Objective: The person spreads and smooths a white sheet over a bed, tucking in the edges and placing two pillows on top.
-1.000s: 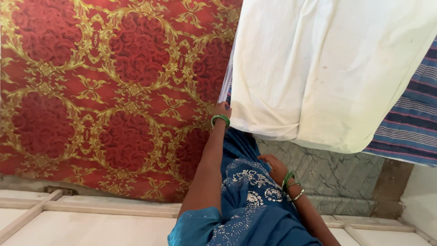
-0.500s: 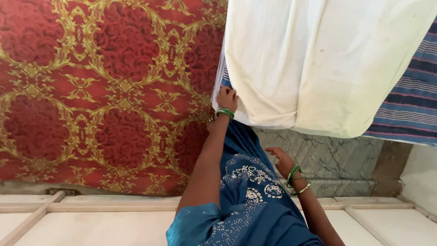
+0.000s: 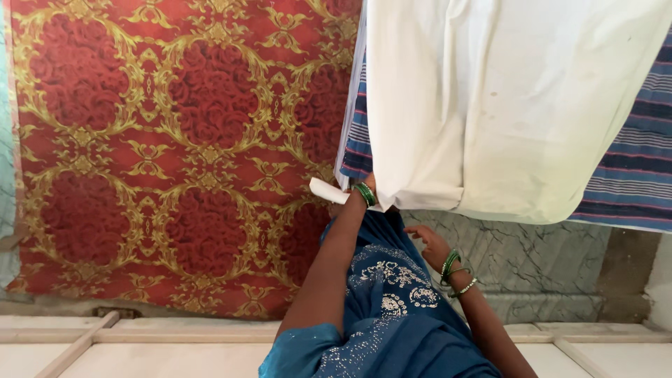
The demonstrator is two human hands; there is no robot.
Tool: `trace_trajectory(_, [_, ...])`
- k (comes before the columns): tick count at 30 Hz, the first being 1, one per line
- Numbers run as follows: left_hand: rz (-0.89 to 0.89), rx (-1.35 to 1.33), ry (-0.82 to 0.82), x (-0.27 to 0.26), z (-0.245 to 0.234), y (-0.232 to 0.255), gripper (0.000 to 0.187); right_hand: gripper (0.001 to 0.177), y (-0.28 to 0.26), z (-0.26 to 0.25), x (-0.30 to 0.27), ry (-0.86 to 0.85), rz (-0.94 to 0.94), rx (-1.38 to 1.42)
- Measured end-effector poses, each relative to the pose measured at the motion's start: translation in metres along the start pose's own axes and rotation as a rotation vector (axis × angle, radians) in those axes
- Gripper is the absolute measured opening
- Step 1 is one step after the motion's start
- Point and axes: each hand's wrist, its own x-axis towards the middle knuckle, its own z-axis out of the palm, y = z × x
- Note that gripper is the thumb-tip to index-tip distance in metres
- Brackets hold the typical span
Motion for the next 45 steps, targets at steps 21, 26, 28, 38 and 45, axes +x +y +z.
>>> trace_trajectory(21, [1.13, 0.766, 0.917, -0.182, -0.056, 0.146, 0.031, 0.072, 0.02, 0.009, 0.039, 0.024, -0.045, 0.027])
trace_trajectory(26, [1.011, 0.57, 1.203, -0.167, -0.05, 0.147, 0.043, 0.075, 0.025, 0.014, 0.034, 0.025, -0.027, 0.059])
trace_trajectory(28, [1.079, 0.762, 1.197, -0.152, -0.054, 0.143, 0.05, 0.075, 0.028, 0.015, 0.035, 0.039, -0.049, 0.074])
trace_trajectory(38, [0.904, 1.235, 1.088, -0.104, -0.052, 0.048, 0.062, 0.076, 0.031, 0.009, 0.035, 0.072, -0.047, 0.068])
trace_trajectory(45, [0.653, 1.289, 0.838, -0.1, -0.036, 0.013, 0.048, 0.073, 0.031, 0.007, 0.038, 0.196, -0.122, 0.044])
